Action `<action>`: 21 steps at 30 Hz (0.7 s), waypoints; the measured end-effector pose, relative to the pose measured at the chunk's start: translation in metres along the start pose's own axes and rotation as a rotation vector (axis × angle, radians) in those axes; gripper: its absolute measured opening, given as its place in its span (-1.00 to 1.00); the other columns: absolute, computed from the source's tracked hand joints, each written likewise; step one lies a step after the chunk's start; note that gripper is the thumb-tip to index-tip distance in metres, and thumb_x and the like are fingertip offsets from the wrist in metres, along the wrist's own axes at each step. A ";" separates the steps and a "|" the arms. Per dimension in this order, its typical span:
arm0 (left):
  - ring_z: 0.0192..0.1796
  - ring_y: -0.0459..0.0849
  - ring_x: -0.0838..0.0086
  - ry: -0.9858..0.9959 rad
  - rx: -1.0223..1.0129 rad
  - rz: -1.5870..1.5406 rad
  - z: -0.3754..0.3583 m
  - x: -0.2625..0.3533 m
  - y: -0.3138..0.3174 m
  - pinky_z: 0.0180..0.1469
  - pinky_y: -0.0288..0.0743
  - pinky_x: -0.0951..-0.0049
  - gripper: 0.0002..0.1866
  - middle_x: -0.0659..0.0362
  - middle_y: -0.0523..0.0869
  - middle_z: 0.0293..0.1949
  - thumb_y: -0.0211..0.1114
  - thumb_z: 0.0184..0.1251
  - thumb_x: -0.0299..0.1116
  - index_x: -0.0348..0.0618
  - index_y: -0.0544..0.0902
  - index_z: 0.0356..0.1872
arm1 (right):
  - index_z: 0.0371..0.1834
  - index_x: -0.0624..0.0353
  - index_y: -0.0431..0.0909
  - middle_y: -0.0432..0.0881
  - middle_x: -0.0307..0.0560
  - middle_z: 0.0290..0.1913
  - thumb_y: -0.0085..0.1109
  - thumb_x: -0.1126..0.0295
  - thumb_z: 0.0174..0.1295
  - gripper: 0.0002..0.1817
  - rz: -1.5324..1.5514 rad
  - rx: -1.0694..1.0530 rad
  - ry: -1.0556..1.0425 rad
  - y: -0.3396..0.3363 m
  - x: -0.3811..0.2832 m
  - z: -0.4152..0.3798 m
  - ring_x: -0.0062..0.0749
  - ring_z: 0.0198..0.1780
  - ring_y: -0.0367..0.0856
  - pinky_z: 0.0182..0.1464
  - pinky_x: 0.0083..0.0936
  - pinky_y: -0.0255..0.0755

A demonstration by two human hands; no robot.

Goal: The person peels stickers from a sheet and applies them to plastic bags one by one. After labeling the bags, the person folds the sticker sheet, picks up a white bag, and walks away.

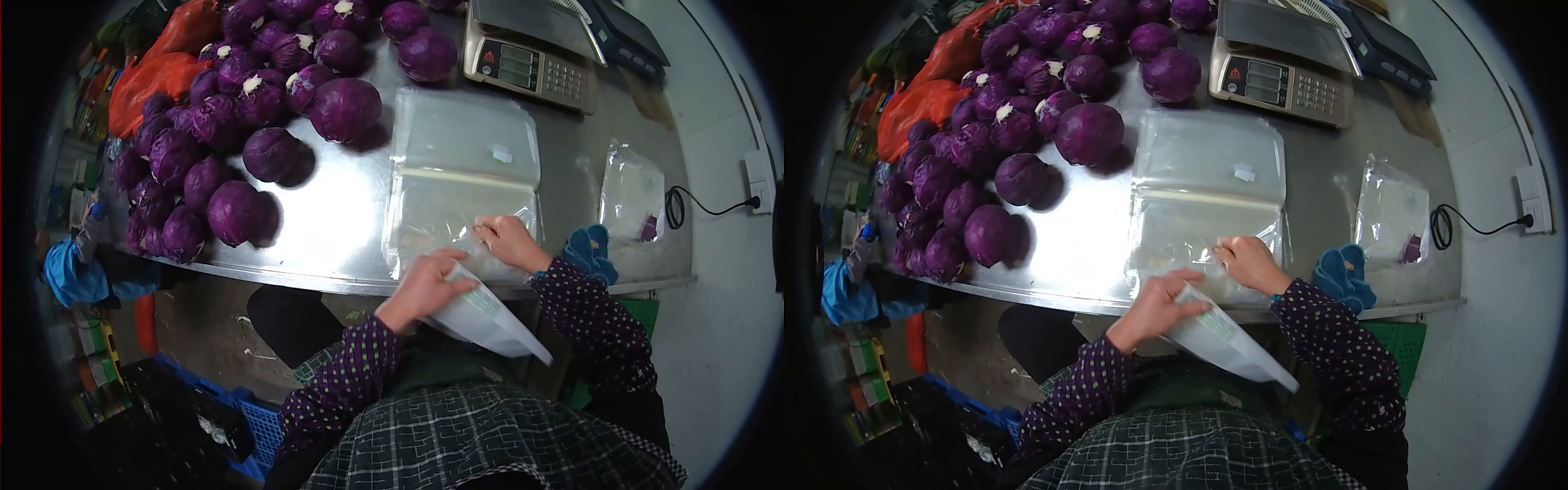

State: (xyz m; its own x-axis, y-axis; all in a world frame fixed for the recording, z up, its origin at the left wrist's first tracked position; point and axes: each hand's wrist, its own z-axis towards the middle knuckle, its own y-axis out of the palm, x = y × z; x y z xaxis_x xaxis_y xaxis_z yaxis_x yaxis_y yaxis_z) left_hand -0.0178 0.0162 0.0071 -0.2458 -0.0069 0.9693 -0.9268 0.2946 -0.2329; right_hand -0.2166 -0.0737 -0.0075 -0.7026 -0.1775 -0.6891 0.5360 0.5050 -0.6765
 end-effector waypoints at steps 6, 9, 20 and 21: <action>0.18 0.57 0.11 -0.183 0.013 0.011 0.005 -0.032 -0.002 0.18 0.42 0.29 -0.72 -0.11 0.64 0.07 0.47 0.05 -0.31 -0.38 0.69 -0.39 | -0.31 0.22 0.60 0.61 -0.17 -0.45 0.22 0.49 0.10 -0.90 0.137 0.779 -0.096 -0.126 -0.027 0.029 -0.54 -0.51 0.52 -0.42 -0.53 0.43; 0.29 0.48 0.06 -0.250 0.034 0.014 0.006 -0.015 -0.005 0.26 0.36 0.26 -0.72 -0.11 0.63 0.09 0.46 0.08 -0.30 -0.34 0.72 -0.30 | -0.24 0.23 0.58 0.59 -0.18 -0.47 0.33 0.42 0.07 -0.79 0.334 0.583 -0.063 -0.109 -0.052 0.008 -0.51 -0.50 0.51 -0.33 -0.59 0.47; 0.29 0.46 0.25 -0.263 0.032 -0.025 0.005 -0.024 -0.002 0.29 0.29 0.36 -0.68 0.00 0.66 0.08 0.46 0.12 -0.33 -0.34 0.71 -0.16 | -0.15 0.11 0.55 0.48 -0.14 -0.13 0.46 0.17 -0.10 -0.54 -0.429 0.263 -0.002 -0.009 0.007 -0.023 -0.23 -0.21 0.62 -0.26 -0.33 0.51; 0.23 0.52 0.28 -0.215 0.041 0.022 0.006 -0.018 -0.006 0.25 0.33 0.38 -0.69 0.02 0.67 0.06 0.46 0.12 -0.34 -0.34 0.71 -0.17 | -0.19 0.04 0.54 0.47 -0.15 -0.11 0.44 0.10 -0.08 -0.57 -0.334 0.183 -0.035 0.004 0.001 -0.033 -0.22 -0.23 0.62 -0.27 -0.30 0.50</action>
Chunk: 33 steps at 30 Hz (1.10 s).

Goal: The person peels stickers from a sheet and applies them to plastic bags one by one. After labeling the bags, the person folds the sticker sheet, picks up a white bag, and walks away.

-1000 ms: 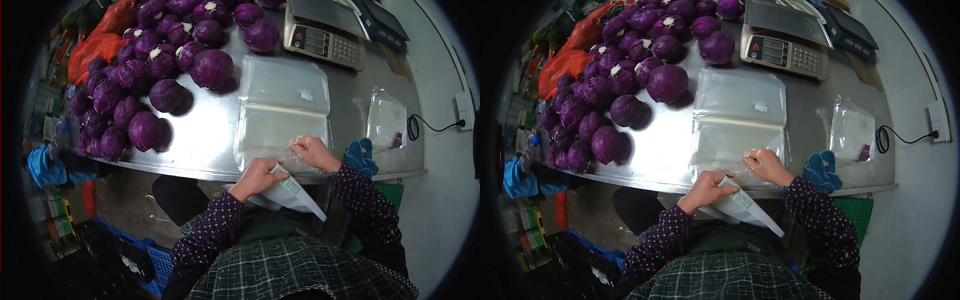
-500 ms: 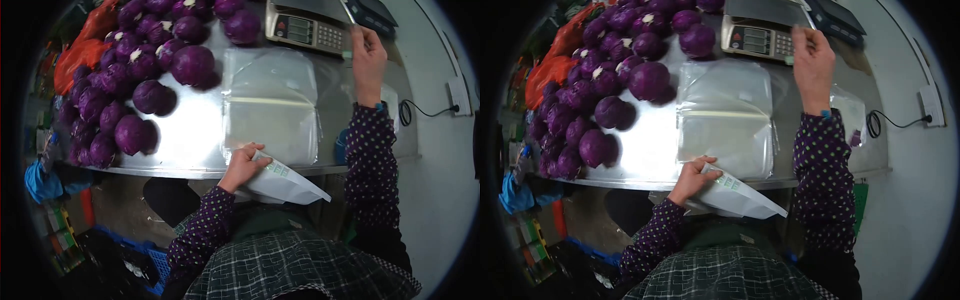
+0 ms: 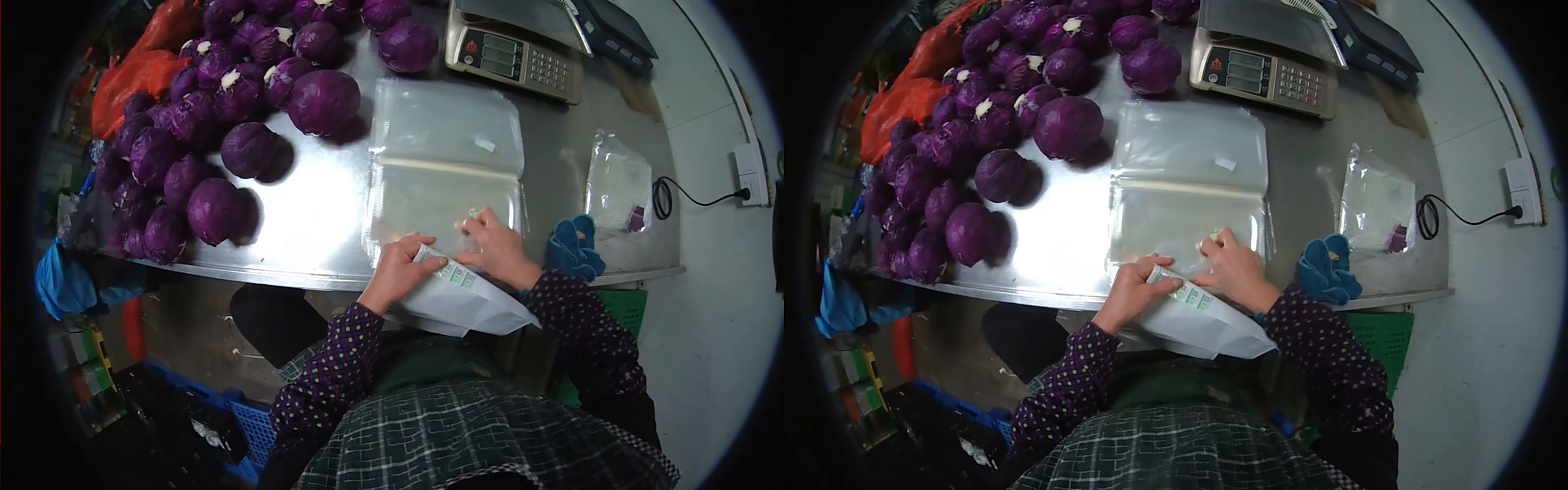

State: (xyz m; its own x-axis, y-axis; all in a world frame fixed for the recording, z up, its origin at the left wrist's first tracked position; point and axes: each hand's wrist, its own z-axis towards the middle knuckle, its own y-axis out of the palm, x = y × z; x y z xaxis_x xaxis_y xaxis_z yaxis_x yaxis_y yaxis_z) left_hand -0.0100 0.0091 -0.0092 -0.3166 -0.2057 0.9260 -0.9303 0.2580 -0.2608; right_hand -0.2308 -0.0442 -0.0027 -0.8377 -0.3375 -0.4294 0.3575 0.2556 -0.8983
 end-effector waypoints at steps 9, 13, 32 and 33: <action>0.01 0.65 0.33 -0.108 -0.285 -0.157 -0.015 0.031 0.001 0.05 0.48 0.41 -0.74 0.02 0.71 -0.07 0.47 0.10 -0.32 -0.32 0.72 -0.29 | -0.30 0.16 0.67 0.56 0.00 -0.30 0.20 0.21 0.21 -0.76 0.380 -0.123 -0.093 -0.001 0.011 0.017 -0.08 -0.29 0.59 -0.25 -0.28 0.45; 0.32 0.43 0.00 0.027 -0.096 0.042 0.000 -0.003 0.004 0.21 0.41 0.21 -0.68 -0.08 0.64 0.08 0.46 0.08 -0.23 -0.32 0.71 -0.31 | -0.33 0.23 0.66 0.62 -0.02 -0.37 0.21 0.25 0.21 -0.76 0.407 -0.236 0.040 -0.010 0.013 0.030 -0.20 -0.35 0.61 -0.27 -0.34 0.44; -0.15 0.64 0.52 -0.104 -0.099 -0.070 -0.001 -0.004 0.006 -0.08 0.52 0.48 -0.71 0.00 0.68 0.05 0.45 0.14 -0.30 -0.37 0.72 -0.26 | -0.48 0.26 0.60 0.55 -0.25 -0.54 0.11 0.35 0.25 -0.77 0.381 -0.428 0.087 -0.020 0.020 0.053 -0.58 -0.44 0.45 -0.32 -0.57 0.36; -0.15 0.64 0.51 -0.104 -0.095 -0.053 0.000 -0.004 0.006 -0.08 0.52 0.47 -0.71 0.00 0.68 0.05 0.45 0.15 -0.30 -0.37 0.72 -0.26 | -0.49 0.23 0.59 0.53 -0.27 -0.55 0.12 0.39 0.24 -0.81 0.511 -0.024 0.119 -0.034 0.022 0.061 -0.59 -0.45 0.44 -0.34 -0.58 0.36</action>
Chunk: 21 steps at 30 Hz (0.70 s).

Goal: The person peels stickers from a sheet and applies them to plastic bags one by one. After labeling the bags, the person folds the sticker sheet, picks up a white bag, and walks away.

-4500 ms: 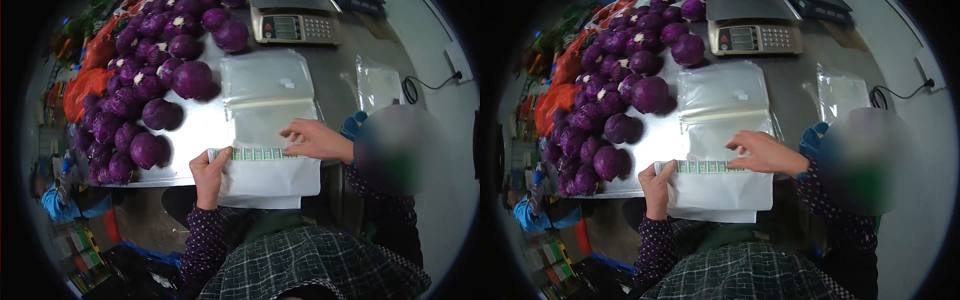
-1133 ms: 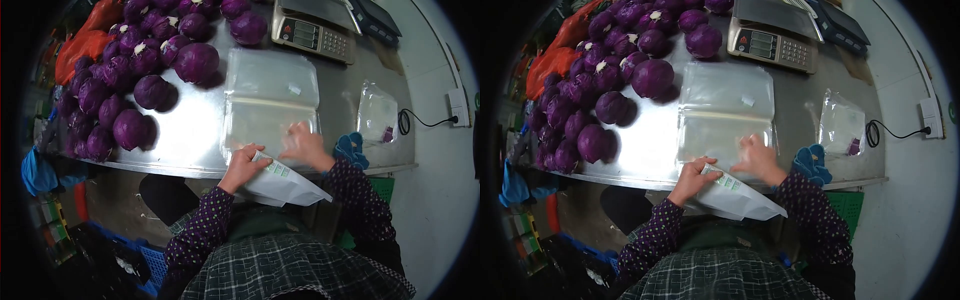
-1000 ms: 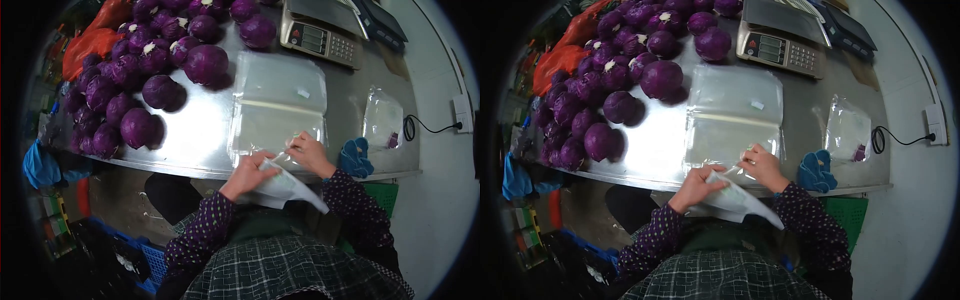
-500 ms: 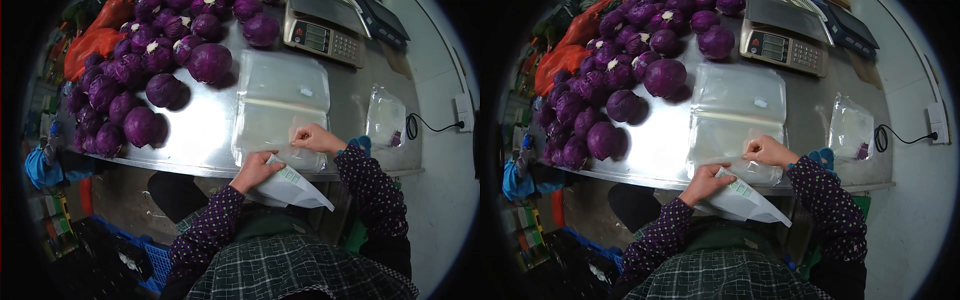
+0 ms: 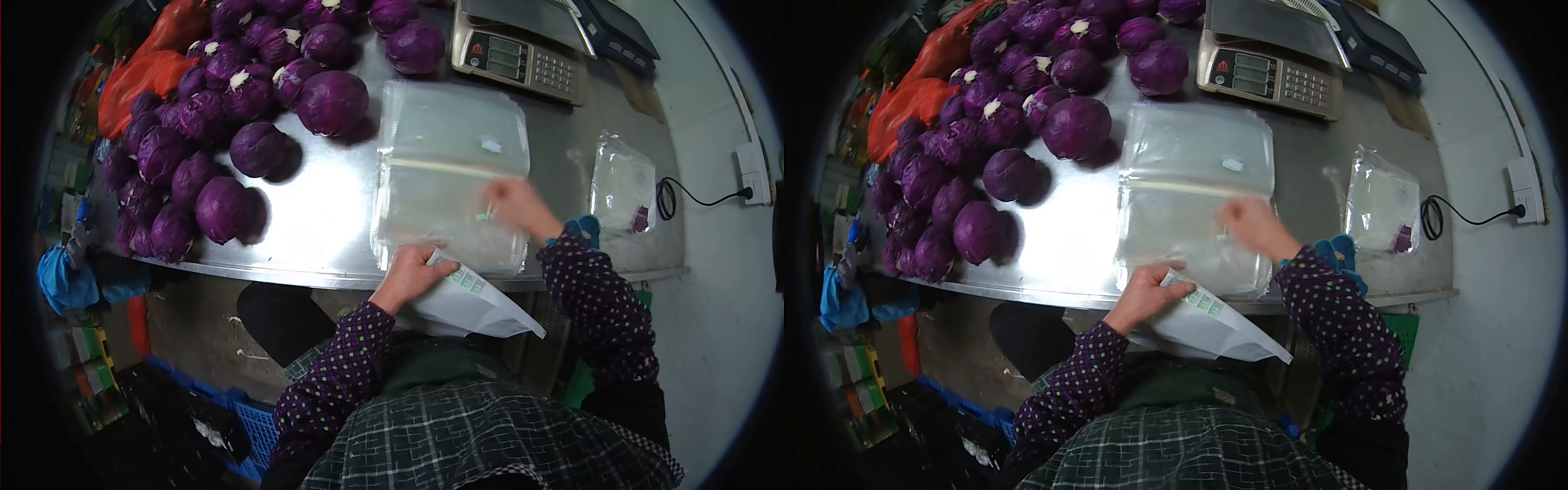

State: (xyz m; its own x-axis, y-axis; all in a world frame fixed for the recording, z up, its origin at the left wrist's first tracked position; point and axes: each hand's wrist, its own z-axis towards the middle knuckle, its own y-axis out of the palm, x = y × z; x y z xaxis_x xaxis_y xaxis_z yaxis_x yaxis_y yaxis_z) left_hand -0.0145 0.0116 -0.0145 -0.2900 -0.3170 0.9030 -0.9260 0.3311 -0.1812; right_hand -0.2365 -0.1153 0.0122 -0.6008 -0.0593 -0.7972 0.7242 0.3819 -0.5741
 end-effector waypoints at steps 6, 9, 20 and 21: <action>-0.15 0.64 0.54 -0.024 0.012 -0.042 -0.004 0.006 0.000 -0.03 0.49 0.51 -0.73 0.05 0.70 0.00 0.44 0.16 -0.33 -0.37 0.72 -0.25 | -0.27 0.19 0.55 0.56 -0.30 -0.44 0.21 0.60 0.09 -0.86 0.480 0.526 -0.102 -0.058 -0.056 -0.019 -0.64 -0.40 0.50 -0.32 -0.65 0.43; -0.12 0.62 0.54 0.038 0.011 -0.052 0.001 -0.003 0.003 -0.01 0.48 0.52 -0.73 0.06 0.70 -0.01 0.44 0.16 -0.33 -0.35 0.73 -0.24 | -0.18 0.18 0.52 0.56 -0.23 -0.29 0.32 0.60 -0.03 -0.69 0.542 0.163 0.216 0.010 -0.009 -0.033 -0.55 -0.34 0.56 -0.27 -0.61 0.50; -0.05 0.63 0.46 -0.035 -0.012 -0.069 -0.001 0.005 -0.004 0.04 0.46 0.48 -0.69 0.01 0.69 0.01 0.45 0.14 -0.31 -0.34 0.72 -0.18 | -0.37 0.14 0.59 0.50 -0.07 -0.25 0.41 0.21 -0.12 -0.69 -0.496 0.144 -0.376 0.041 0.015 -0.067 -0.11 -0.13 0.49 -0.07 -0.24 0.39; -0.01 0.62 0.44 0.061 0.012 -0.018 0.002 -0.001 -0.003 0.07 0.45 0.47 -0.68 0.00 0.69 0.00 0.45 0.14 -0.30 -0.33 0.71 -0.16 | -0.42 0.10 0.61 0.53 -0.15 -0.34 0.31 0.23 0.04 -0.81 -0.428 0.149 -0.336 0.043 0.016 -0.061 -0.11 -0.15 0.51 -0.08 -0.25 0.39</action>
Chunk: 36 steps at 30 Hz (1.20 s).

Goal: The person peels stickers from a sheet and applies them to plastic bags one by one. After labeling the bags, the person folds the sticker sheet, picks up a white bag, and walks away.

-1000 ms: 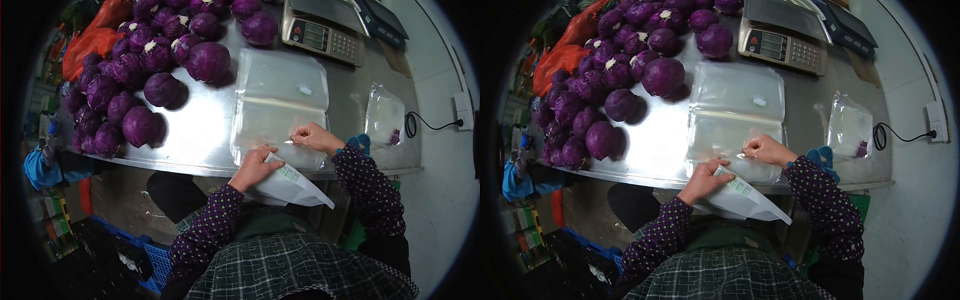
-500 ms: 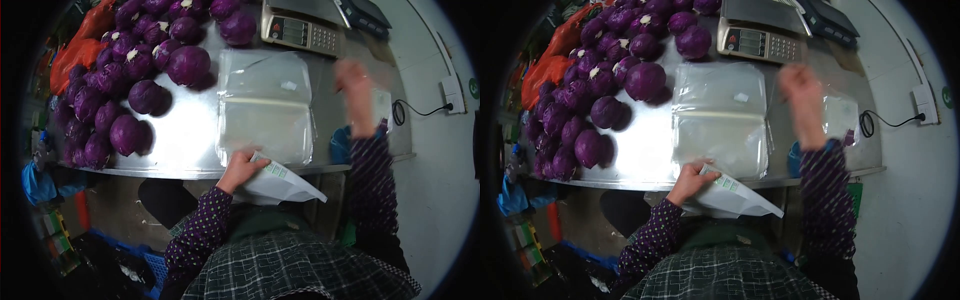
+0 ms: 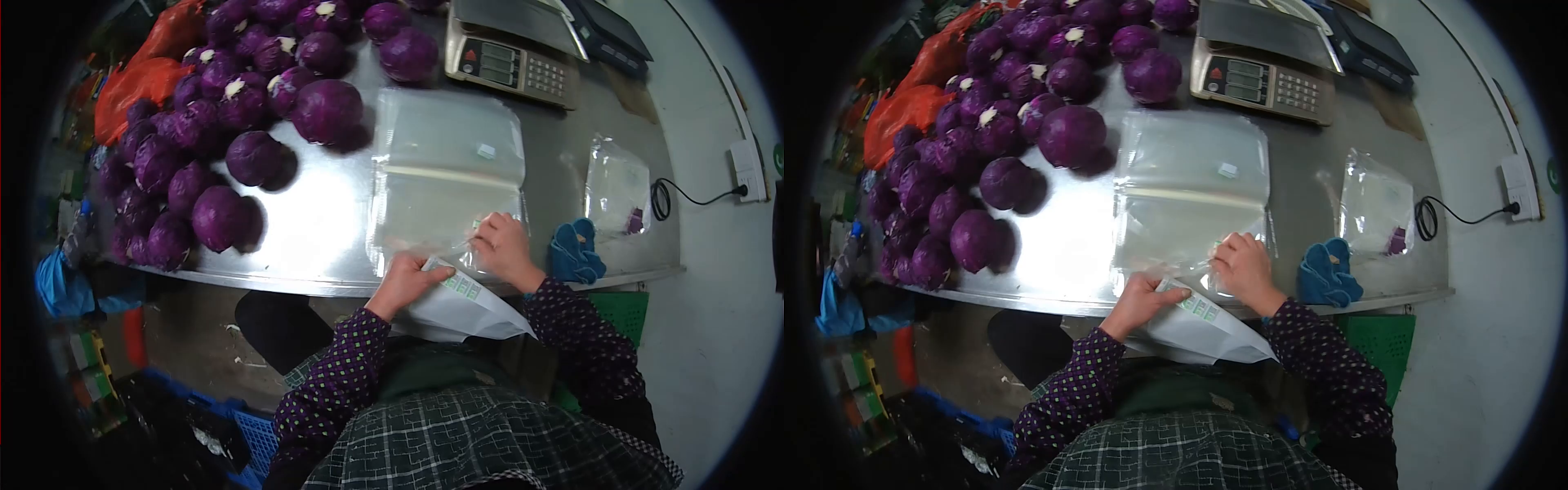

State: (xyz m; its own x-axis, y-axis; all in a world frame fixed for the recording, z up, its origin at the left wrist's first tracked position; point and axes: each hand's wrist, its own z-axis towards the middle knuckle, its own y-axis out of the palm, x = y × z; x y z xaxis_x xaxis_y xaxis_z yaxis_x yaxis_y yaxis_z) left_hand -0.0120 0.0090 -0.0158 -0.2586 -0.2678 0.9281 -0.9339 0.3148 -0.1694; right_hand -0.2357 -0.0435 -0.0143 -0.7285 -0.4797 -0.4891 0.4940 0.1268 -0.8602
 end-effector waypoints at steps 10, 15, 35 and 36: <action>-0.16 0.62 0.59 -0.040 0.019 -0.104 0.000 0.000 -0.001 -0.01 0.47 0.51 -0.74 0.18 0.75 -0.25 0.42 0.19 -0.35 -0.29 0.71 -0.15 | -0.27 0.26 0.60 0.65 -0.10 -0.38 0.27 0.39 0.14 -0.82 0.437 0.052 0.228 -0.125 -0.021 0.081 -0.51 -0.30 0.59 -0.19 -0.55 0.47; -0.37 0.62 0.66 -0.119 0.070 -0.387 0.003 0.010 -0.005 -0.29 0.51 0.59 -0.76 0.23 0.74 -0.37 0.42 0.19 -0.34 -0.29 0.73 -0.20 | -0.10 0.31 0.56 0.62 -0.14 -0.32 0.36 0.46 0.09 -0.69 0.559 -0.242 0.369 -0.048 -0.053 -0.019 -0.56 -0.27 0.55 -0.17 -0.61 0.46; -0.54 0.45 0.74 -0.111 0.203 -0.202 -0.028 0.018 0.001 -0.53 0.34 0.57 -0.69 0.30 0.64 -0.62 0.44 0.17 -0.24 -0.37 0.72 -0.46 | -0.19 0.17 0.60 0.58 -0.09 -0.31 0.36 0.41 0.00 -0.72 0.291 -0.154 0.119 -0.041 -0.086 -0.018 -0.17 -0.26 0.60 -0.21 -0.36 0.49; -0.54 0.45 0.74 -0.110 0.202 -0.204 -0.029 0.014 0.002 -0.53 0.34 0.57 -0.69 0.30 0.64 -0.62 0.44 0.17 -0.24 -0.37 0.72 -0.46 | -0.22 0.15 0.61 0.57 -0.09 -0.32 0.37 0.39 -0.01 -0.73 0.255 -0.146 0.122 -0.041 -0.087 -0.019 -0.15 -0.27 0.59 -0.23 -0.33 0.48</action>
State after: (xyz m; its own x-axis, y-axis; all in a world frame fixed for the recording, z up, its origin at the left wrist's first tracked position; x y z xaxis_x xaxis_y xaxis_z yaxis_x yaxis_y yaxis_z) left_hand -0.0104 0.0319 0.0063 -0.0757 -0.4071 0.9102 -0.9966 0.0602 -0.0560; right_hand -0.2014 0.0101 0.0605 -0.6459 -0.3100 -0.6977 0.6011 0.3569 -0.7150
